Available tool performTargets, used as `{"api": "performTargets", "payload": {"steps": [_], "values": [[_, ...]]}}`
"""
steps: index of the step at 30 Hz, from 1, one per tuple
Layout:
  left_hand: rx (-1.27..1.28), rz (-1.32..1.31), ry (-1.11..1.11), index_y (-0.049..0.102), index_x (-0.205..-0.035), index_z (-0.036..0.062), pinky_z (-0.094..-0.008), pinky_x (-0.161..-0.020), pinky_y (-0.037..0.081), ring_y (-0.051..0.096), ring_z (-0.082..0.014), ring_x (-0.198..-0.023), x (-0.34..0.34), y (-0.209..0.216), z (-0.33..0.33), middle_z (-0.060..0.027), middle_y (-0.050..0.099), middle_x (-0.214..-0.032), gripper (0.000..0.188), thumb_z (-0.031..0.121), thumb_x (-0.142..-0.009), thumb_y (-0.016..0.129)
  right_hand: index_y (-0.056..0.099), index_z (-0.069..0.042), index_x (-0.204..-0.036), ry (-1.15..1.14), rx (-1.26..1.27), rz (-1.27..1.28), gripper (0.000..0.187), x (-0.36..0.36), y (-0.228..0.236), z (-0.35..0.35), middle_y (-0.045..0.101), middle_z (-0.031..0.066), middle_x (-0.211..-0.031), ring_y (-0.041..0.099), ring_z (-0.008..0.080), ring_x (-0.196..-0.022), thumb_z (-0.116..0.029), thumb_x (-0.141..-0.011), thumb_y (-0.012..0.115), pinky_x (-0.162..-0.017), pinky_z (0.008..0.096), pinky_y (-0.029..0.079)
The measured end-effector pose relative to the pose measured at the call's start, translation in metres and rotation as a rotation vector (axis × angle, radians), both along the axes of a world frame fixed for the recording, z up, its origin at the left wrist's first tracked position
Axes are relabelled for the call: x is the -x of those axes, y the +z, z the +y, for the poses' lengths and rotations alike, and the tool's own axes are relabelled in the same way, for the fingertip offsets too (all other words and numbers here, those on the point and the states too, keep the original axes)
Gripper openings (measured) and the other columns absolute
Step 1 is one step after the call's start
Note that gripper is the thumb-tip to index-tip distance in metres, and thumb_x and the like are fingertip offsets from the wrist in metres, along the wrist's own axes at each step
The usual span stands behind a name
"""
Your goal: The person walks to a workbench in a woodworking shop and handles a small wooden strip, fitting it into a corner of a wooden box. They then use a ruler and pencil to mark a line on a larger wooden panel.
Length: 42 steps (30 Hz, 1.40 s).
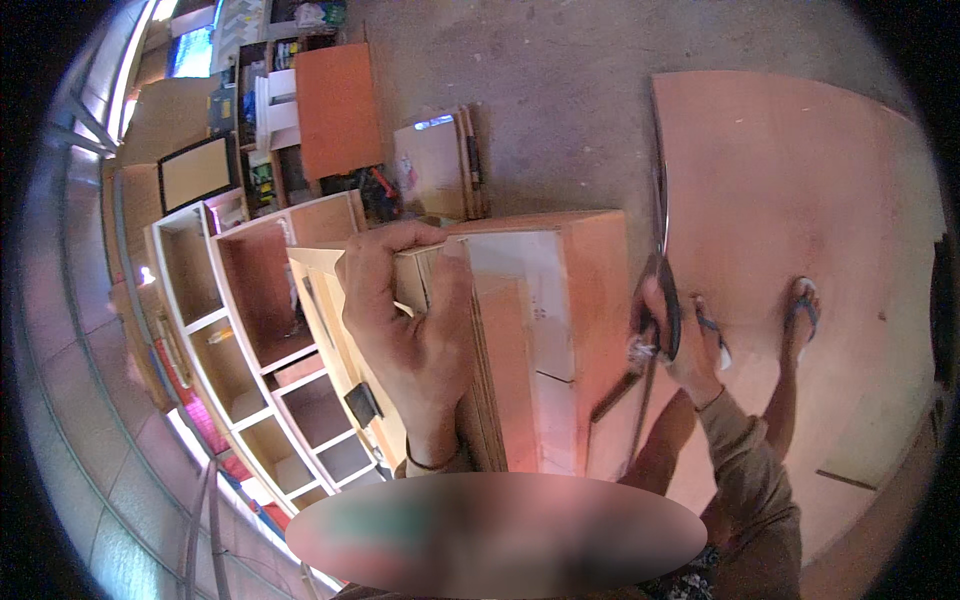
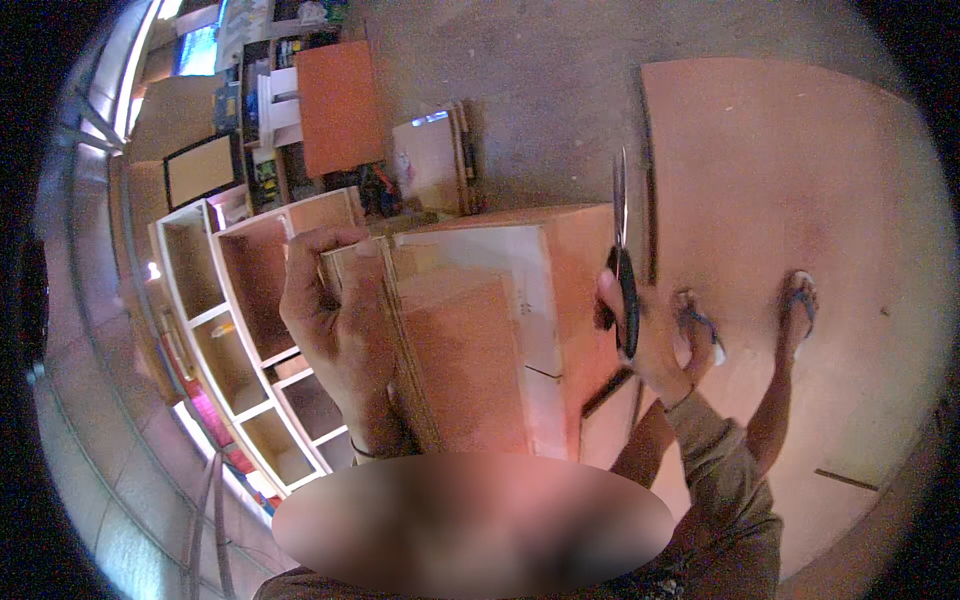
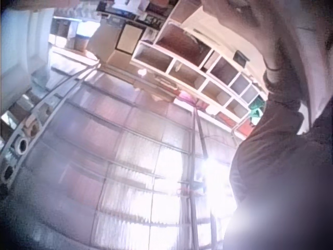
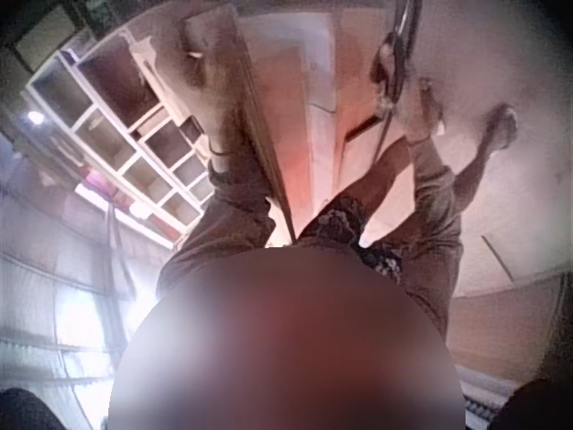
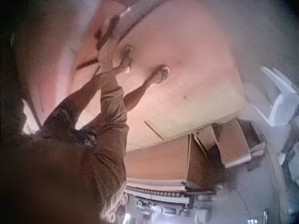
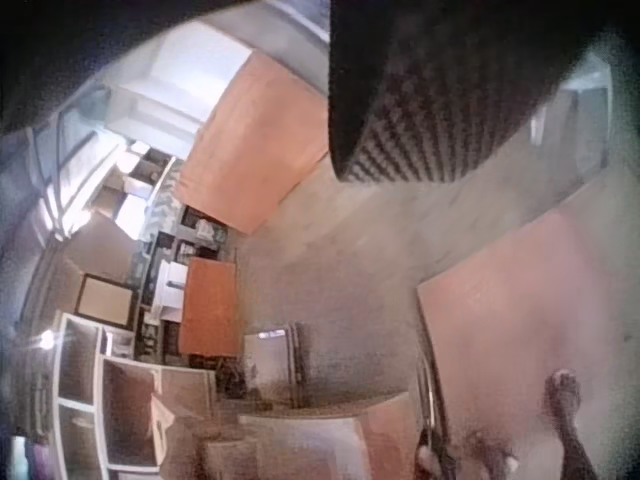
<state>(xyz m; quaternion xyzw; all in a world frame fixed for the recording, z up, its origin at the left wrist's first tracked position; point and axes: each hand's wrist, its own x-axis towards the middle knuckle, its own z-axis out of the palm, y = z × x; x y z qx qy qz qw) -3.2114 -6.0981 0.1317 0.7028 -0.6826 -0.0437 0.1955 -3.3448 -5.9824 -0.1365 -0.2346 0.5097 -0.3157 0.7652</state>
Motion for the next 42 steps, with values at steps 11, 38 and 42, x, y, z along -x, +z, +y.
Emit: {"api": "performTargets", "payload": {"steps": [11,38,42], "values": [[0.199,-0.019,-0.157,0.071,-0.089,0.0083,-0.0515,-0.100,0.039,0.052,-0.0367,-0.108,-0.007,-0.007,-0.013,-0.0105,0.064,-0.095,0.013,0.016,-0.082,0.079,0.065,-0.005,-0.092,-0.228,-0.288,0.112,0.046,0.044,0.088,0.101,0.062,-0.0012,-0.072,0.059,0.0085,-0.060,-0.047,-0.107,0.073,-0.053,0.0267,0.048],[0.337,0.346,-0.209,0.074,-0.110,0.0155,-0.0733,-0.119,0.031,0.054,-0.0332,-0.129,-0.008,-0.064,-0.005,-0.0036,0.064,-0.116,0.041,0.024,-0.070,0.083,0.067,0.000,-0.117,1.088,1.464,0.909,0.034,-0.223,0.376,-0.079,0.068,0.0192,-0.118,0.062,0.0409,-0.122,-0.010,-0.088,0.083,-0.104,0.0501,0.054],[0.269,0.295,-0.204,0.074,-0.110,0.0153,-0.0700,-0.119,0.034,0.055,-0.0317,-0.130,0.001,-0.064,-0.015,-0.0040,0.063,-0.113,0.045,0.025,-0.068,0.085,0.068,0.004,-0.111,1.323,1.522,0.673,0.036,-0.233,0.354,-0.098,0.069,0.0203,-0.118,0.063,0.0435,-0.118,0.001,-0.079,0.084,-0.103,0.0535,0.052]]}}
